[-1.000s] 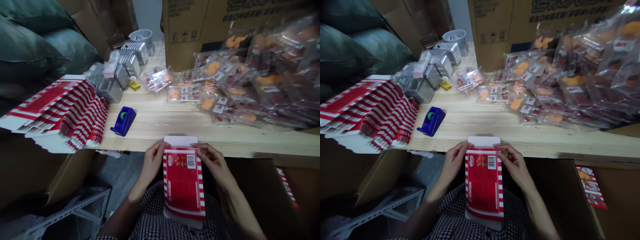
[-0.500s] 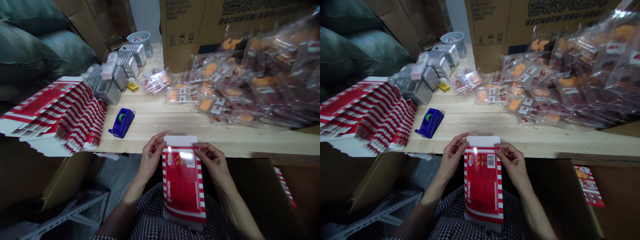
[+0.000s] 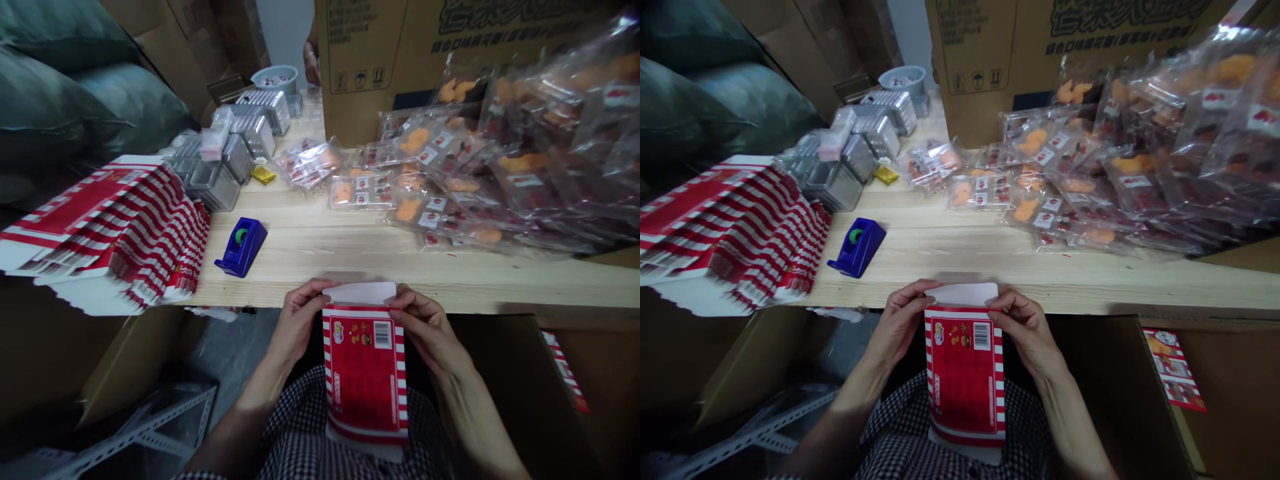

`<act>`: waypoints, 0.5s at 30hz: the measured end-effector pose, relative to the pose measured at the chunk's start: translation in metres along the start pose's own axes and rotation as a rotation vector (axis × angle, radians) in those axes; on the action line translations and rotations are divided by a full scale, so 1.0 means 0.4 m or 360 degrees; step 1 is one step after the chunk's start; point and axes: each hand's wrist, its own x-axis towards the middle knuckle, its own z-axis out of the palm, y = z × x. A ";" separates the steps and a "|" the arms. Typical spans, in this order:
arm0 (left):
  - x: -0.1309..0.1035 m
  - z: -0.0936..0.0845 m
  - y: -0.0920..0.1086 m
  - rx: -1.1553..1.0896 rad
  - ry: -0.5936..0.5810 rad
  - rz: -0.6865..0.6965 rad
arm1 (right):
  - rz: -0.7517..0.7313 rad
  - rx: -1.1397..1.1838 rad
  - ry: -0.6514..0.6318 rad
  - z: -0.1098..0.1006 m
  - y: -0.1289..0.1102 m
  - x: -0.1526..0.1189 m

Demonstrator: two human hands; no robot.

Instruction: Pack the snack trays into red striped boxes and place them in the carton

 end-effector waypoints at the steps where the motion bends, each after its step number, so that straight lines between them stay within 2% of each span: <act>1: -0.002 0.002 -0.004 0.0027 0.0019 0.0042 | 0.0005 0.0038 0.0020 0.003 0.001 -0.002; 5: -0.005 0.002 -0.015 -0.0030 -0.0005 0.0035 | 0.0009 0.0163 0.0058 0.006 -0.016 -0.008; 9: 0.001 0.006 -0.020 -0.0224 -0.0040 -0.0067 | 0.0199 0.0164 -0.0104 0.004 -0.042 0.001; 15: 0.011 0.016 -0.021 -0.0286 -0.0089 -0.0211 | 0.0309 0.0303 -0.0101 0.014 -0.031 0.019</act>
